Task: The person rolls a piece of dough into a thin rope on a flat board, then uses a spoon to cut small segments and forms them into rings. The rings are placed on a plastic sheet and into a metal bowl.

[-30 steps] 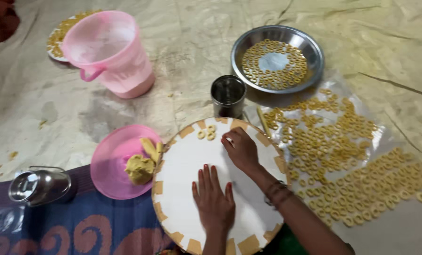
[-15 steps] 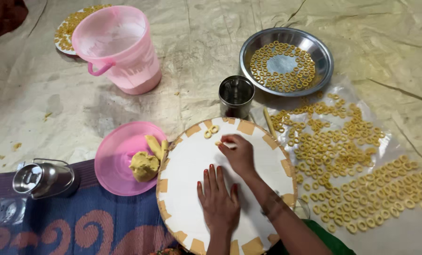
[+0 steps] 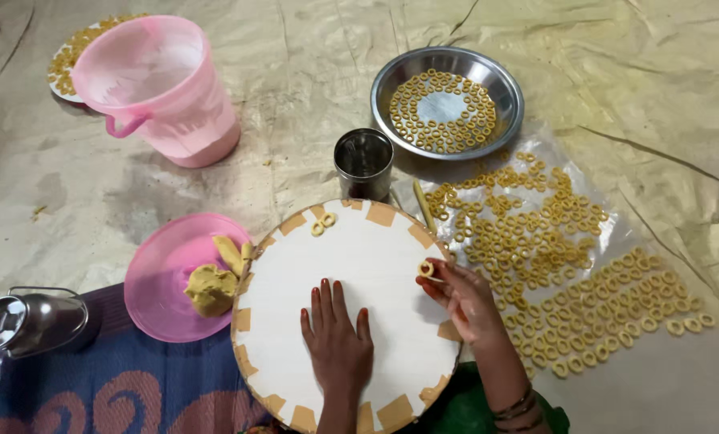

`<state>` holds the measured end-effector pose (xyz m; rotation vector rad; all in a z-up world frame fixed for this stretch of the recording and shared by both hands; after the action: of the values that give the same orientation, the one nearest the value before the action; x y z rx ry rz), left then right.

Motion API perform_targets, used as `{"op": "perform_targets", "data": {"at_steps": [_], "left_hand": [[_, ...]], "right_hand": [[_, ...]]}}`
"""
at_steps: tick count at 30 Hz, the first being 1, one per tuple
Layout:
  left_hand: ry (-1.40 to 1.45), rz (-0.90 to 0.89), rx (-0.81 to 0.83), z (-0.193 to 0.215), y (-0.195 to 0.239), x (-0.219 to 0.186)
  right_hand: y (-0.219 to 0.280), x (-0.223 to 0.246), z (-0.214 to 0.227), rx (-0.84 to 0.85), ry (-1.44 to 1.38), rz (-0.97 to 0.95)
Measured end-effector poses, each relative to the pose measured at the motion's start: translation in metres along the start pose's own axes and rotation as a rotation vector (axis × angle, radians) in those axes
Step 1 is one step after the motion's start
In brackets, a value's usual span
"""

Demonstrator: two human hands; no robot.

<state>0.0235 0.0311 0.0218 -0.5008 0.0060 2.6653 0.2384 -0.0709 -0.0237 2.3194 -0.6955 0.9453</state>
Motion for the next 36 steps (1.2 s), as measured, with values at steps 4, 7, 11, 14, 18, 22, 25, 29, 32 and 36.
{"op": "perform_targets", "data": {"at_steps": [4,7,11,14,18,22,25,29,32,36], "left_hand": [[-0.031,0.009,0.017,-0.001,-0.002,0.0],[-0.035,0.018,0.017,-0.002,-0.001,0.0],[-0.049,-0.007,-0.004,-0.002,-0.001,0.0],[-0.038,0.001,-0.003,0.0,-0.001,-0.001],[-0.041,0.005,0.001,0.001,0.0,-0.001],[-0.046,0.008,0.007,0.0,0.0,-0.001],[-0.052,0.007,0.004,-0.001,-0.001,0.0],[-0.061,0.021,0.031,-0.003,-0.002,0.001],[-0.082,0.023,0.037,-0.005,-0.002,0.002],[-0.071,0.002,0.002,-0.005,-0.001,0.002]], "right_hand": [[-0.004,0.005,0.003,-0.013,0.06,0.017],[-0.005,0.0,0.003,-0.022,0.11,0.016],[-0.005,-0.004,0.001,0.003,0.169,0.048],[-0.006,-0.005,0.002,-0.025,0.152,0.051],[-0.005,-0.004,0.004,-0.027,0.039,0.012],[-0.006,-0.001,0.003,0.001,0.079,0.017],[-0.007,0.0,0.0,0.033,0.083,0.029],[-0.006,0.002,-0.002,0.03,-0.027,-0.011],[-0.004,0.004,-0.001,0.004,0.011,-0.023],[-0.004,0.005,-0.002,0.05,0.058,-0.002]]}}
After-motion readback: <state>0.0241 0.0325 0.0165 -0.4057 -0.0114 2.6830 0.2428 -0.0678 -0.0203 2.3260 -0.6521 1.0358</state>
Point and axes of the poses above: each hand's wrist, its own y-axis away from the middle knuckle, its own z-axis out of the back of the hand, x = y × z, the point moved 4 cm from there along -y, towards the middle knuckle, and after that the axes turned 6 degrees about z, right-handed, at the moved point
